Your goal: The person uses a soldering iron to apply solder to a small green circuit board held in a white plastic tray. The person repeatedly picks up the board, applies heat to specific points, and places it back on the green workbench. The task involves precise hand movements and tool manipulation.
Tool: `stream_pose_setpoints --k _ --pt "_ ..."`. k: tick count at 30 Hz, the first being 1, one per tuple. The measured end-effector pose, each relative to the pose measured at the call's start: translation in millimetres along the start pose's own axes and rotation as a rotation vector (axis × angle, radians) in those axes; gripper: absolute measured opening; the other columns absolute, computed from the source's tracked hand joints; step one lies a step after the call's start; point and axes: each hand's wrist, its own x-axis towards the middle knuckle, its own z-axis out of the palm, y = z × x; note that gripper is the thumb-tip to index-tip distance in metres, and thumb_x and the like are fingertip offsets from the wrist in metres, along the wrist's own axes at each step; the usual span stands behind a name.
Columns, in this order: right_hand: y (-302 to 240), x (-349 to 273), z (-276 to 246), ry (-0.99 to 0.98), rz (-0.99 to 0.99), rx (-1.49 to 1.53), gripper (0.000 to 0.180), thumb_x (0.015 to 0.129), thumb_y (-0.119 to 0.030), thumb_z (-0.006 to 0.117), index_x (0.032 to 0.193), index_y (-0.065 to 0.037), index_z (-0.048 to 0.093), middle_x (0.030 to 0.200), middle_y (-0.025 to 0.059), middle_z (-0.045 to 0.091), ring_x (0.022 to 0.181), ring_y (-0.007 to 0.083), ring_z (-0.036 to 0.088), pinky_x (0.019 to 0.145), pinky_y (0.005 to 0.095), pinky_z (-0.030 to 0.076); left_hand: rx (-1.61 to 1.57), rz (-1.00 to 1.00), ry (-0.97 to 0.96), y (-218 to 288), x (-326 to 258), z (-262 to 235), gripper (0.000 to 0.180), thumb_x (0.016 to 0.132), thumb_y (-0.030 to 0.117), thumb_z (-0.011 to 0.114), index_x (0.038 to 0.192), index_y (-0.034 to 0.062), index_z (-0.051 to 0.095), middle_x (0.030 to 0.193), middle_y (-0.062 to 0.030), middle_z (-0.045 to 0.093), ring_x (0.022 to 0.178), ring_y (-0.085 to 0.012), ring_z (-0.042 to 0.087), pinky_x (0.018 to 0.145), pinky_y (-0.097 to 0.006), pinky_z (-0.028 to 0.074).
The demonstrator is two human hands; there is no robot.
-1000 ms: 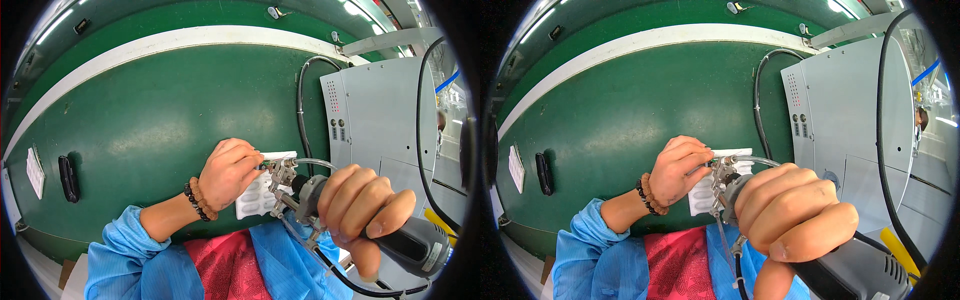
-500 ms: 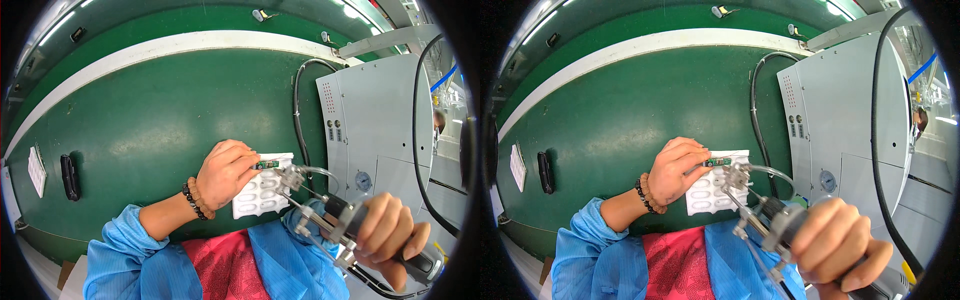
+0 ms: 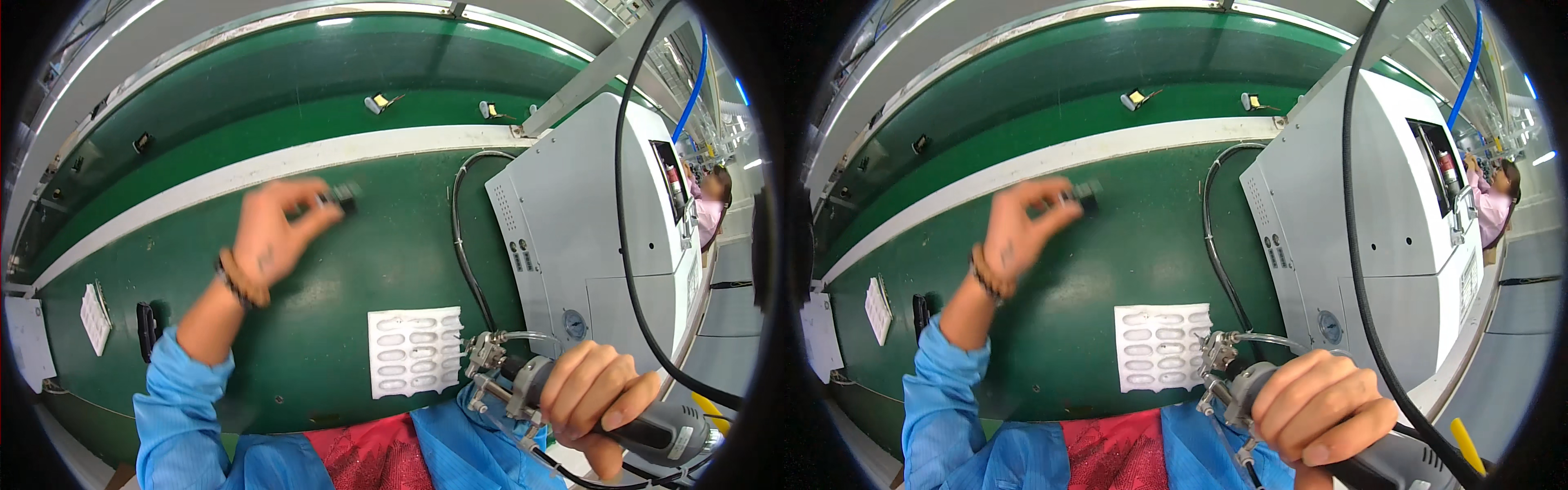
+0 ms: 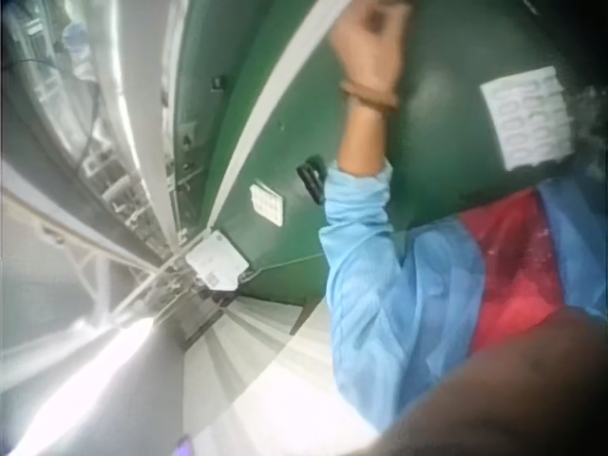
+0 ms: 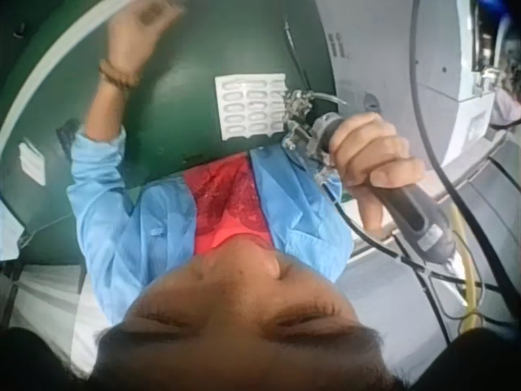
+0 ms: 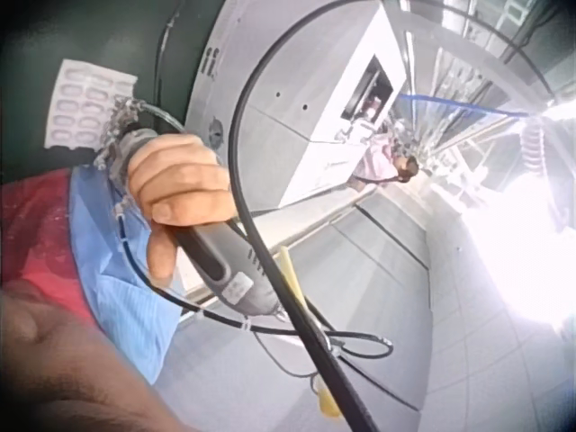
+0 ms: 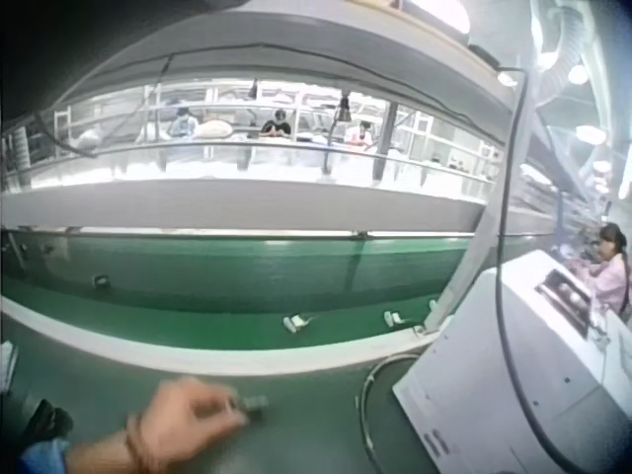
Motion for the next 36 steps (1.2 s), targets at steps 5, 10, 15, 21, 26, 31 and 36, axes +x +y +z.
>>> stream_pose_setpoints --k 5,10,15,21,26,31,36 --pt "3.8 -0.2 -1.8 -0.008 -0.023 0.047 0.027 0.090 -0.010 0.079 0.087 0.001 0.054 0.059 0.0098 0.060 0.044 0.0206 0.059 0.043 0.0311 0.052 0.668 0.173 0.378 -82.8 106.7 -28.8 0.040 0.087 0.026 0.077 0.119 0.0042 0.070 0.118 -0.0169 0.070 0.111 -0.0349 0.063 0.097 -0.043 0.050" --pt "9.3 1.6 -3.6 0.024 0.013 0.000 0.027 0.086 -0.005 0.081 0.084 0.003 0.055 0.058 0.0110 0.059 0.044 0.0217 0.059 0.043 0.0323 0.052 0.463 0.445 0.130 -59.1 148.5 47.1 0.038 0.088 0.022 0.075 0.121 0.0054 0.066 0.118 -0.0152 0.069 0.116 -0.0339 0.061 0.101 -0.043 0.049" --pt "15.9 2.1 -2.7 0.021 -0.038 -0.031 0.038 0.087 -0.024 0.082 0.092 -0.003 0.050 0.061 0.0057 0.059 0.046 0.0149 0.060 0.042 0.0278 0.053 0.585 0.408 -0.011 -79.5 180.2 77.2 0.030 0.091 0.016 0.071 0.117 0.0045 0.063 0.113 -0.0150 0.070 0.114 -0.0339 0.062 0.096 -0.042 0.051" --pt "15.1 3.6 -5.6 0.021 -0.023 0.008 0.031 0.086 -0.012 0.082 0.087 0.001 0.054 0.059 0.0092 0.060 0.045 0.0193 0.059 0.043 0.0306 0.052 0.312 0.193 0.059 -43.7 147.3 72.3 0.020 0.098 0.011 0.062 0.114 0.0013 0.057 0.100 -0.0209 0.069 0.091 -0.0411 0.065 0.083 -0.043 0.054" --pt "14.6 -0.4 -2.2 0.067 -0.025 0.002 0.029 0.087 -0.011 0.082 0.085 0.000 0.055 0.059 0.0092 0.059 0.046 0.0197 0.059 0.043 0.0313 0.051 -0.125 0.136 -0.112 7.7 15.7 50.4 0.022 0.100 -0.003 0.055 0.121 -0.0048 0.059 0.107 -0.0160 0.064 0.087 -0.0227 0.070 0.080 -0.033 0.057" --pt "-0.7 -0.1 2.2 0.036 0.034 -0.068 0.031 0.088 -0.014 0.082 0.090 -0.003 0.053 0.064 0.0072 0.061 0.047 0.0185 0.059 0.046 0.0302 0.051 -0.167 0.305 -0.216 42.8 -70.3 52.9 0.023 0.091 -0.006 0.063 0.113 -0.0034 0.067 0.105 -0.0182 0.066 0.091 -0.0322 0.068 0.082 -0.037 0.055" --pt "-1.1 -5.1 3.2 0.009 0.030 -0.028 0.034 0.087 -0.017 0.082 0.094 -0.004 0.052 0.066 0.0069 0.061 0.048 0.0180 0.060 0.046 0.0303 0.051 -0.226 0.330 -0.228 47.0 -105.3 69.9 0.030 0.086 -0.004 0.070 0.115 -0.0016 0.067 0.107 -0.0170 0.066 0.102 -0.0350 0.066 0.090 -0.042 0.054"
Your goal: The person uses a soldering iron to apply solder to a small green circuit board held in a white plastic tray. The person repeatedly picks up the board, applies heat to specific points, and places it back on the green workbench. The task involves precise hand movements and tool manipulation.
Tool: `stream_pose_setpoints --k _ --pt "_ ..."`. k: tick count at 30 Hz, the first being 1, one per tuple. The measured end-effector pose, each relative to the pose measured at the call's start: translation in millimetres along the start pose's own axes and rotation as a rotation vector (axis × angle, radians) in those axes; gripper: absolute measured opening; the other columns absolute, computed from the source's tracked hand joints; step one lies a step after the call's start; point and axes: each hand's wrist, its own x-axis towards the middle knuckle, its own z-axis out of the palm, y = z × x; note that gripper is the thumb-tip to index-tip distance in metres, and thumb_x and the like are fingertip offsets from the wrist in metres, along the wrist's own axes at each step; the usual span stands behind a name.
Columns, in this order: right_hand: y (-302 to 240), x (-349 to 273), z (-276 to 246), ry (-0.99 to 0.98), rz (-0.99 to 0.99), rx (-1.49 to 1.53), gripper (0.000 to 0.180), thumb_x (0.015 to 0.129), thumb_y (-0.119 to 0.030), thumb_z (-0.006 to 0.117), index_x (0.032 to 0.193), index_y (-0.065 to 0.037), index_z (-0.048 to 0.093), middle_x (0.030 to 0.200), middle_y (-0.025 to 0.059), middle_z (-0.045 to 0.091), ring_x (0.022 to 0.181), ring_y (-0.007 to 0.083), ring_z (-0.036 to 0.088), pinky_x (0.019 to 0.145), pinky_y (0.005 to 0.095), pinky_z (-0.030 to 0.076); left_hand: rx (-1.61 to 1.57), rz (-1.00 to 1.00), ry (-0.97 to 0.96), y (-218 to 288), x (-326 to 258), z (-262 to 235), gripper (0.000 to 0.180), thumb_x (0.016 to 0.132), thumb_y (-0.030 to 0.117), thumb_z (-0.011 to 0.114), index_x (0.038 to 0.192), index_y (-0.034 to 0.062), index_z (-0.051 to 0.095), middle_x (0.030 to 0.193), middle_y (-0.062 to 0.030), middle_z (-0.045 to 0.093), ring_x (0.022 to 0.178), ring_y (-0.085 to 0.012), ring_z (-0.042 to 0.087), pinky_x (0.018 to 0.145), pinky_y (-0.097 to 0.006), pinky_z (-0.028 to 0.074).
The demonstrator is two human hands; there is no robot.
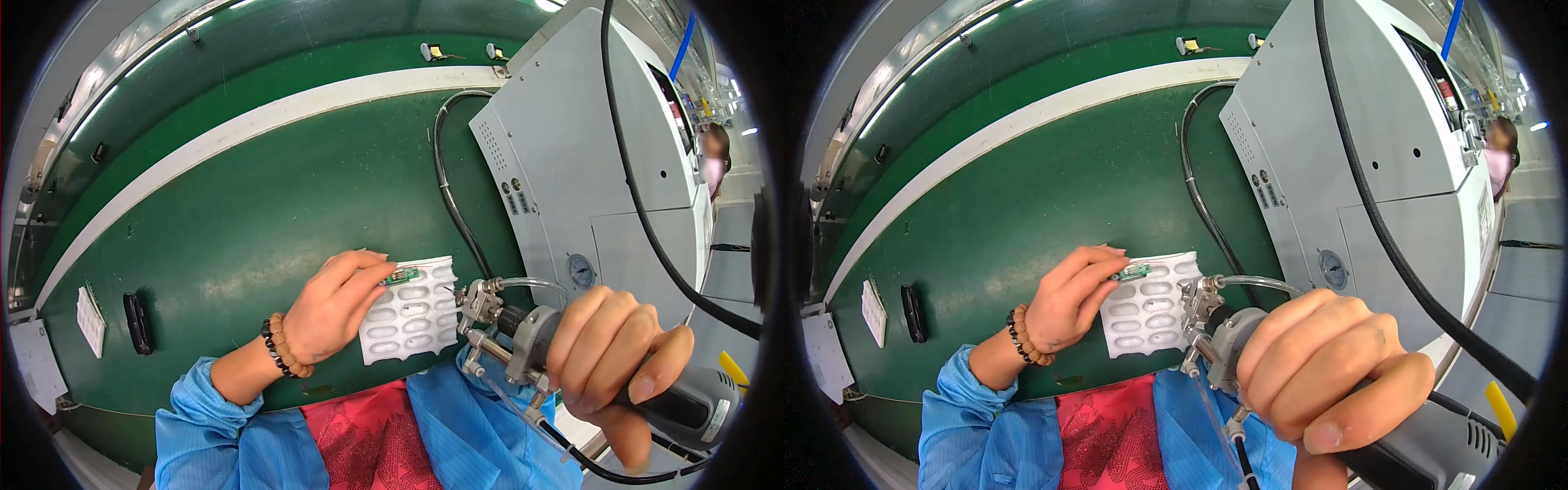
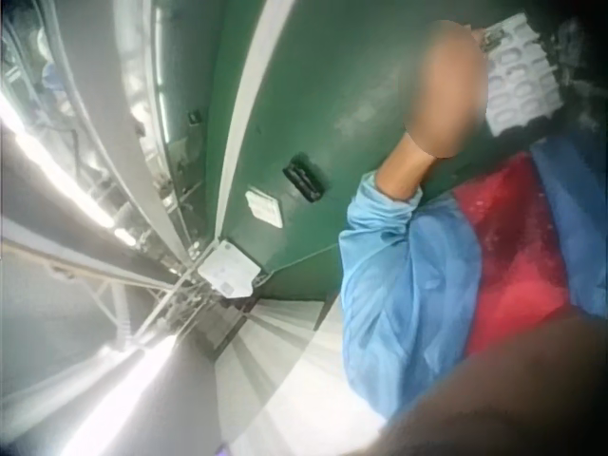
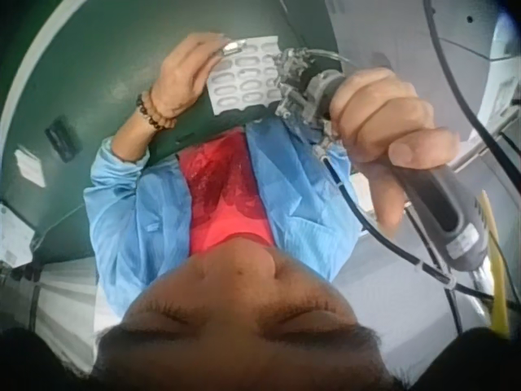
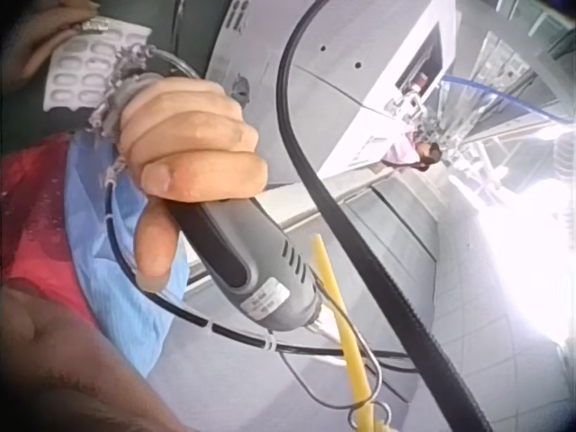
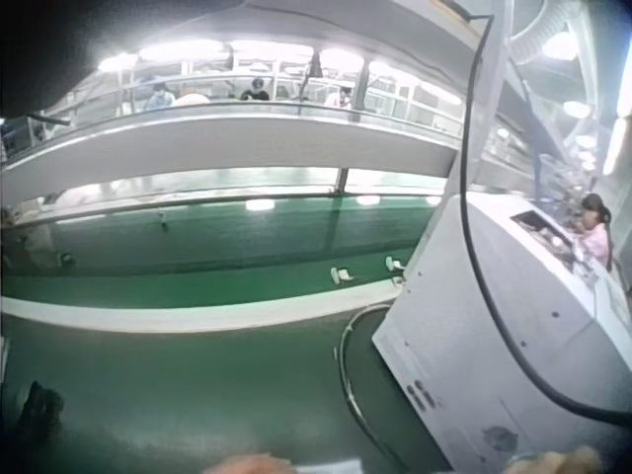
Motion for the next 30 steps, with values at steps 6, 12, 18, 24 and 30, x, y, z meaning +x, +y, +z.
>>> stream_pose_setpoints --k 6,12,18,24,30 --pt "3.4 6.9 5.6 -0.037 0.014 0.019 0.035 0.088 -0.018 0.082 0.093 -0.003 0.051 0.067 0.0085 0.060 0.049 0.0182 0.059 0.045 0.0306 0.050 0.125 0.159 -0.051 -17.9 1.9 19.5 0.036 0.080 -0.001 0.076 0.114 -0.0005 0.068 0.108 -0.0148 0.066 0.109 -0.0351 0.064 0.094 -0.044 0.053" --pt "19.5 13.3 13.1 -0.030 0.050 0.021 0.036 0.088 -0.020 0.082 0.093 -0.002 0.051 0.067 0.0090 0.059 0.049 0.0182 0.058 0.046 0.0308 0.050 0.059 0.110 0.098 -24.6 -4.2 26.0 0.034 0.077 0.002 0.080 0.110 -0.0005 0.069 0.106 -0.0149 0.070 0.103 -0.0339 0.069 0.091 -0.042 0.056" --pt "37.3 17.0 20.2 -0.046 0.092 0.049 0.039 0.087 -0.023 0.083 0.094 -0.003 0.051 0.067 0.0080 0.059 0.051 0.0180 0.059 0.047 0.0308 0.050 0.079 0.090 0.123 -24.5 -6.3 20.7 0.032 0.075 0.003 0.082 0.104 -0.0004 0.071 0.104 -0.0132 0.071 0.103 -0.0327 0.069 0.090 -0.042 0.056" --pt "48.6 18.8 23.8 -0.053 0.132 0.013 0.039 0.086 -0.023 0.083 0.095 -0.003 0.051 0.067 0.0071 0.059 0.050 0.0184 0.059 0.047 0.0310 0.051 0.039 0.039 0.116 -25.2 -7.9 21.2 0.031 0.072 0.002 0.083 0.102 0.0012 0.072 0.103 -0.0101 0.072 0.105 -0.0304 0.067 0.090 -0.041 0.053" --pt "52.8 20.1 27.7 -0.060 0.192 -0.003 0.038 0.086 -0.023 0.084 0.094 -0.003 0.053 0.066 0.0068 0.059 0.050 0.0189 0.060 0.048 0.0319 0.052 0.016 0.029 0.122 -25.9 -7.3 23.1 0.030 0.071 0.002 0.083 0.100 0.0013 0.073 0.103 -0.0096 0.072 0.104 -0.0303 0.066 0.090 -0.041 0.053"
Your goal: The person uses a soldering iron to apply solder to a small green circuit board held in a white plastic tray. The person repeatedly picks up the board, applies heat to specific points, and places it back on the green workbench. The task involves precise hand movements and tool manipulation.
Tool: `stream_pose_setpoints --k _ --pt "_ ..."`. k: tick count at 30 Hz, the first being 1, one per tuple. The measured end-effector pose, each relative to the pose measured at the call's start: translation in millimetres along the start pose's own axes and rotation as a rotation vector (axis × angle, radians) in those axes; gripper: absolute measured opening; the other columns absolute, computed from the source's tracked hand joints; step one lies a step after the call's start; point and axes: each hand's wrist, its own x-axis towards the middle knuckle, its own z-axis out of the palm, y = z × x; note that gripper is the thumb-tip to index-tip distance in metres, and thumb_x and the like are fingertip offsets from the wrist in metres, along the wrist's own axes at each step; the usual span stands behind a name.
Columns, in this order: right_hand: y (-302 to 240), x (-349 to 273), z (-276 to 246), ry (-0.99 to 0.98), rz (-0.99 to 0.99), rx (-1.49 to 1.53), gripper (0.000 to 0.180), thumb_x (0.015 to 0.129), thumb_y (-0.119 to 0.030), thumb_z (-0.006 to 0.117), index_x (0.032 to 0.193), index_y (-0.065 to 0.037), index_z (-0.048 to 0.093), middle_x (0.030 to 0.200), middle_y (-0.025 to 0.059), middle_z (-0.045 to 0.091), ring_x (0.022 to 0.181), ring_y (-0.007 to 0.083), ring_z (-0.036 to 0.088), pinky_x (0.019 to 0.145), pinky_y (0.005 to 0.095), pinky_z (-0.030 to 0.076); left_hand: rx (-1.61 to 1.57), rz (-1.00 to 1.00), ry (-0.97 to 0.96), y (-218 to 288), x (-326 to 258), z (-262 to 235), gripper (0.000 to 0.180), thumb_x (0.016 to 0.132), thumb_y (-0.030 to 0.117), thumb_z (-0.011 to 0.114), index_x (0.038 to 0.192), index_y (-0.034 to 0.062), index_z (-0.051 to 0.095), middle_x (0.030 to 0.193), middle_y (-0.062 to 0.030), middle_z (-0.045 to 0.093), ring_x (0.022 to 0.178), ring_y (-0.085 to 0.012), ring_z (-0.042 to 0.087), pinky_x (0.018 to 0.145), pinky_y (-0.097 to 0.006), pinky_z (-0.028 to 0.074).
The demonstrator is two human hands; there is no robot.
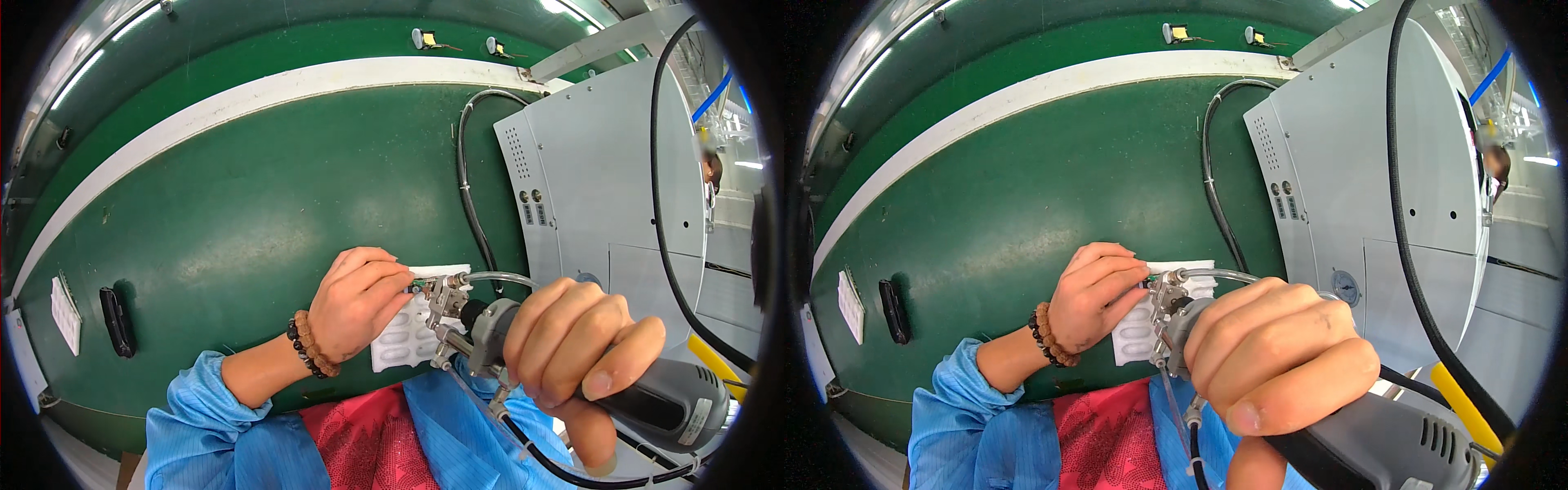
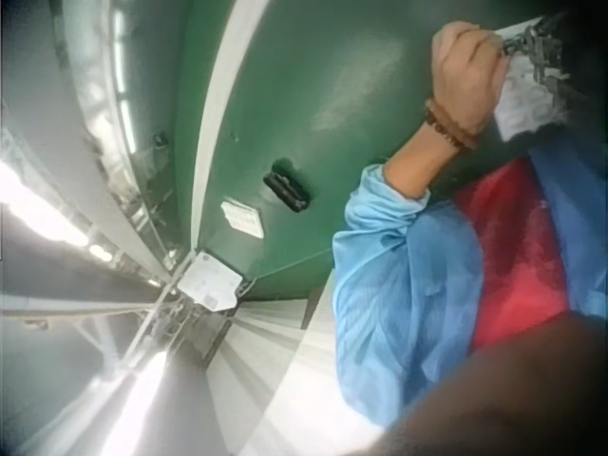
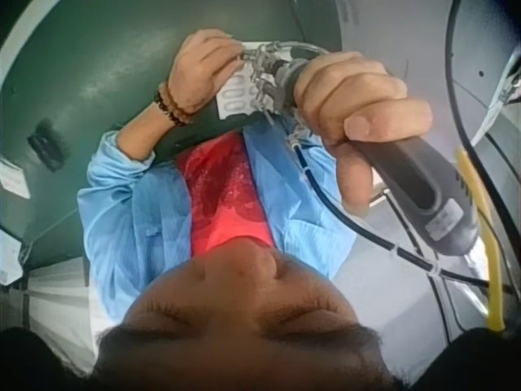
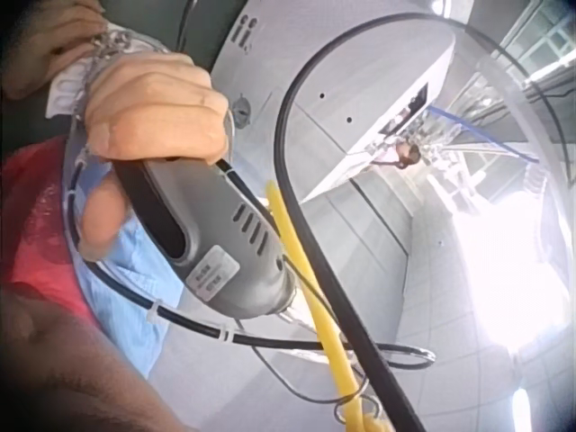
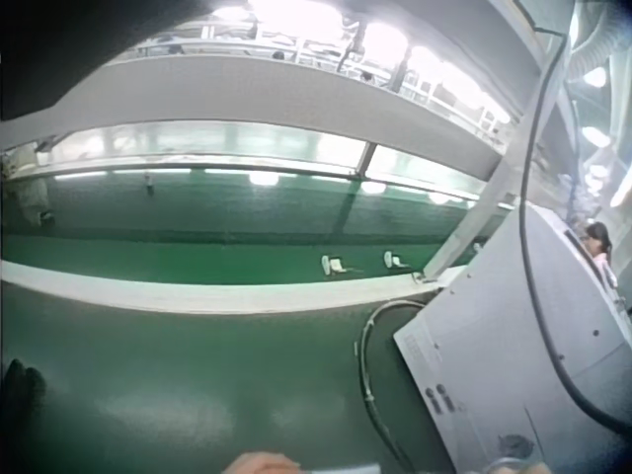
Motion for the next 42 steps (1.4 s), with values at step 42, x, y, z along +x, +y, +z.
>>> stream_pose_setpoints --k 42 --pt "-18.9 -4.2 -0.8 -0.100 -0.055 -0.061 0.039 0.092 -0.034 0.075 0.105 -0.007 0.050 0.074 0.0048 0.056 0.054 0.0164 0.057 0.047 0.0289 0.049 -0.007 0.025 0.031 -5.3 -3.3 3.9 0.030 0.073 0.002 0.082 0.101 -0.0006 0.071 0.103 -0.0113 0.071 0.099 -0.0308 0.067 0.086 -0.040 0.055"
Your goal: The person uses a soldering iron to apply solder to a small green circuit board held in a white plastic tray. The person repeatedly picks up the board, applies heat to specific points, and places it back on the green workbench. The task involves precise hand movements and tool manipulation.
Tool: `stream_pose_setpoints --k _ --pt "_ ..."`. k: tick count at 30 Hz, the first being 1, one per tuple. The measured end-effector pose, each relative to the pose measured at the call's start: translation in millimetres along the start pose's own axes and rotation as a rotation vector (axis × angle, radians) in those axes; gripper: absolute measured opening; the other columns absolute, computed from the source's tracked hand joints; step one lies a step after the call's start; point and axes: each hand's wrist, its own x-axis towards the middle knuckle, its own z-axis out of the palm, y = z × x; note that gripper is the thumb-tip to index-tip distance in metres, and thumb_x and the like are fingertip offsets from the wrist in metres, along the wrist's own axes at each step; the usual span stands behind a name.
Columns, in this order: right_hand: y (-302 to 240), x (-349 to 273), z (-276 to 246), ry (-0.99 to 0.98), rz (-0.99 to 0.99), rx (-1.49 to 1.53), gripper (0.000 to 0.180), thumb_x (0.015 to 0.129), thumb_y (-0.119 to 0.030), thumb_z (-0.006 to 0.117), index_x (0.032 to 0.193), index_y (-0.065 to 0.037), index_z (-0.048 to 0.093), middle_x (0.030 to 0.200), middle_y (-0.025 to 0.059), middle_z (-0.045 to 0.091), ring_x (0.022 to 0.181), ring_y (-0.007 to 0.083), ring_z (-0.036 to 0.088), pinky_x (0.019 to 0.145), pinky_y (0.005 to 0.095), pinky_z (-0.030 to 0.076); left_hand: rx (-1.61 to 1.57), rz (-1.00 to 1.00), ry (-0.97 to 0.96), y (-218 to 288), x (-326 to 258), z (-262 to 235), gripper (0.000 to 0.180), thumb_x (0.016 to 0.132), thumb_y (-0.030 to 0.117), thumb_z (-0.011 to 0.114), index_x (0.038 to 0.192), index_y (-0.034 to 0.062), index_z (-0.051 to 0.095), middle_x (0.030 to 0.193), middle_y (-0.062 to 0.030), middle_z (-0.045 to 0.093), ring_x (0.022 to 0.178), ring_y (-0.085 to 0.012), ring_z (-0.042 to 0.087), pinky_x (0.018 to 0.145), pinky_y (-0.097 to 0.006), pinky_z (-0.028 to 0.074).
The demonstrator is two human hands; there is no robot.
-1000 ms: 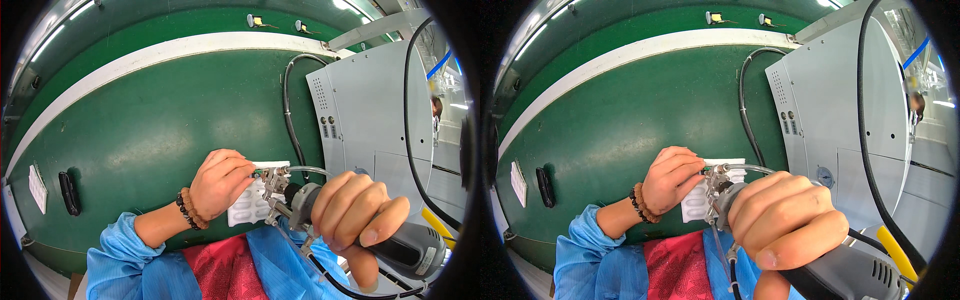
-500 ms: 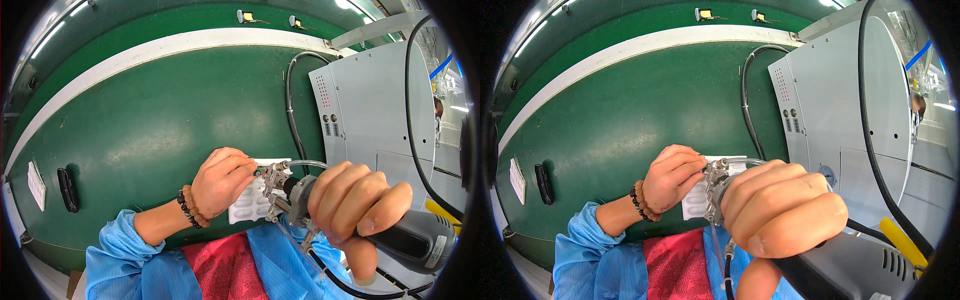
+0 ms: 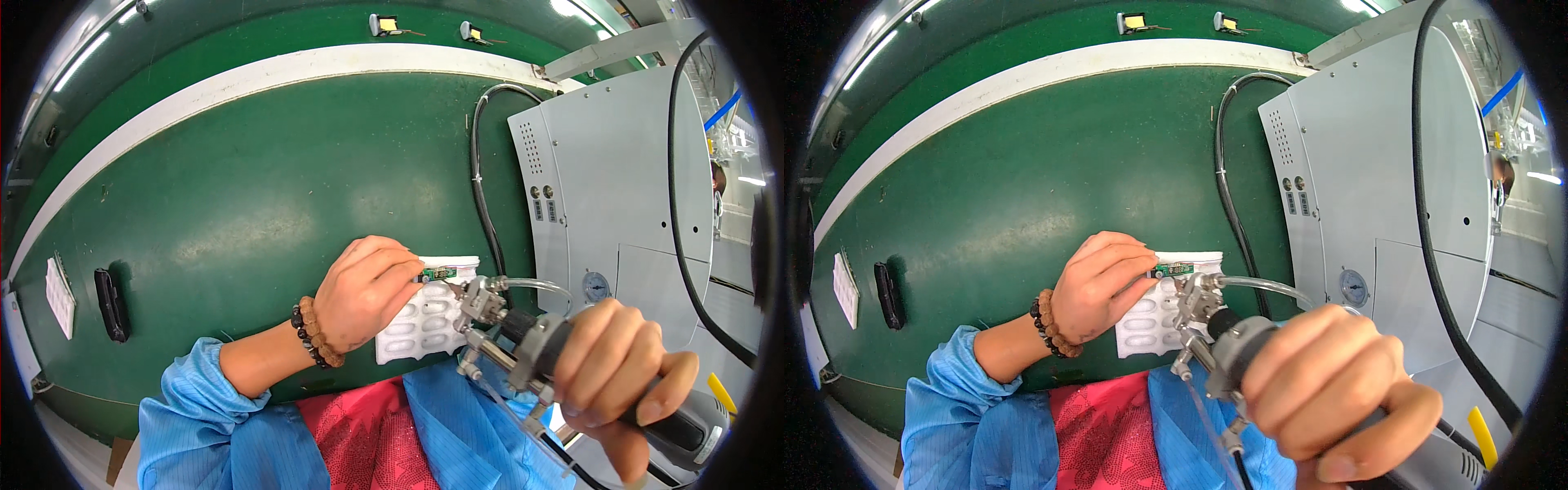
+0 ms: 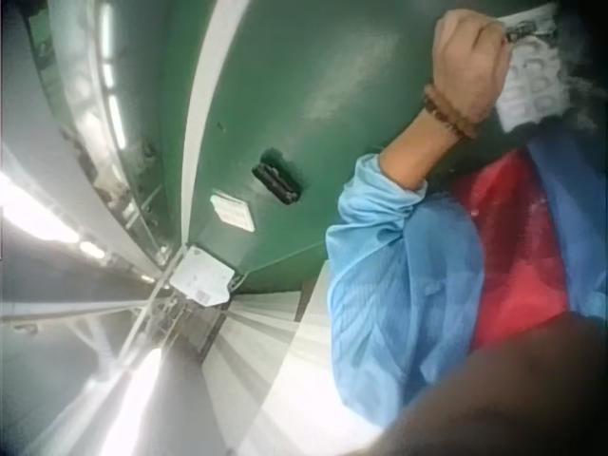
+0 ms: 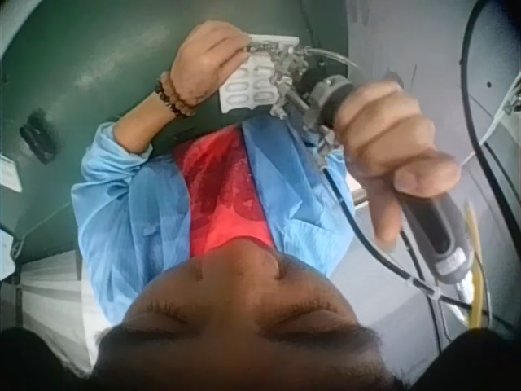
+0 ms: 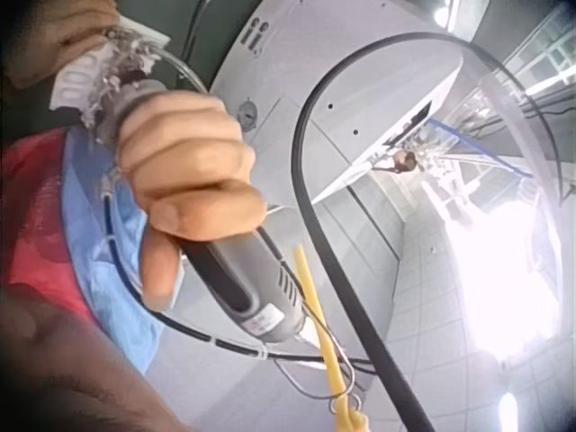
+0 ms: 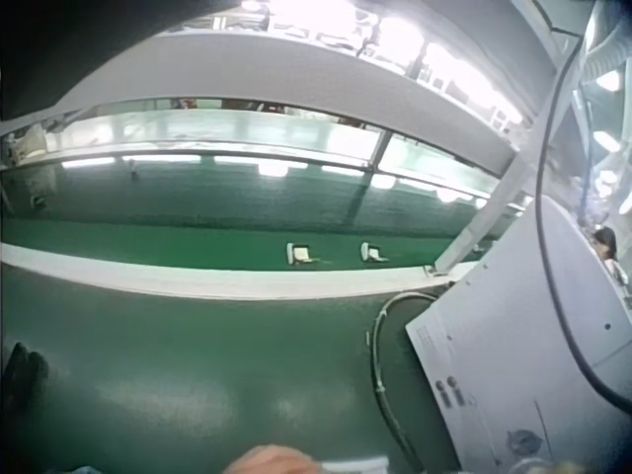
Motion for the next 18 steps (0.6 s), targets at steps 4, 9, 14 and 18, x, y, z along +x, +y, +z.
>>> stream_pose_setpoints --k 4,9,14,18 --pt "-1.6 -2.9 -8.5 -0.070 -0.007 -0.028 0.050 0.093 -0.048 0.071 0.114 -0.009 0.047 0.081 0.0030 0.053 0.059 0.0144 0.055 0.048 0.0270 0.048 0.020 -0.023 -0.011 3.1 -0.2 -1.3 0.032 0.072 0.002 0.083 0.102 -0.0003 0.071 0.103 -0.0114 0.071 0.101 -0.0309 0.067 0.087 -0.040 0.054" --pt "11.4 -9.8 3.9 0.095 -0.045 0.005 0.031 0.091 -0.021 0.076 0.099 -0.006 0.051 0.068 0.0070 0.058 0.050 0.0170 0.057 0.046 0.0300 0.049 0.012 -0.021 -0.042 3.9 3.6 -0.7 0.034 0.071 0.002 0.083 0.102 -0.0003 0.071 0.103 -0.0115 0.071 0.101 -0.0307 0.067 0.087 -0.041 0.053" --pt "19.4 -5.8 3.1 -0.035 -0.040 -0.016 0.048 0.092 -0.044 0.073 0.108 -0.007 0.048 0.076 0.0045 0.053 0.054 0.0140 0.053 0.044 0.0255 0.047 0.002 -0.045 -0.026 3.5 0.8 0.3 0.034 0.070 0.002 0.083 0.102 -0.0009 0.071 0.102 -0.0116 0.070 0.100 -0.0305 0.067 0.087 -0.041 0.053" --pt "22.0 -5.7 5.1 -0.034 -0.034 -0.031 0.048 0.092 -0.044 0.073 0.108 -0.007 0.047 0.076 0.0045 0.053 0.054 0.0140 0.053 0.044 0.0257 0.047 -0.011 -0.056 -0.030 4.2 1.7 0.0 0.035 0.070 0.002 0.083 0.102 -0.0010 0.071 0.101 -0.0116 0.070 0.099 -0.0305 0.066 0.086 -0.041 0.053"
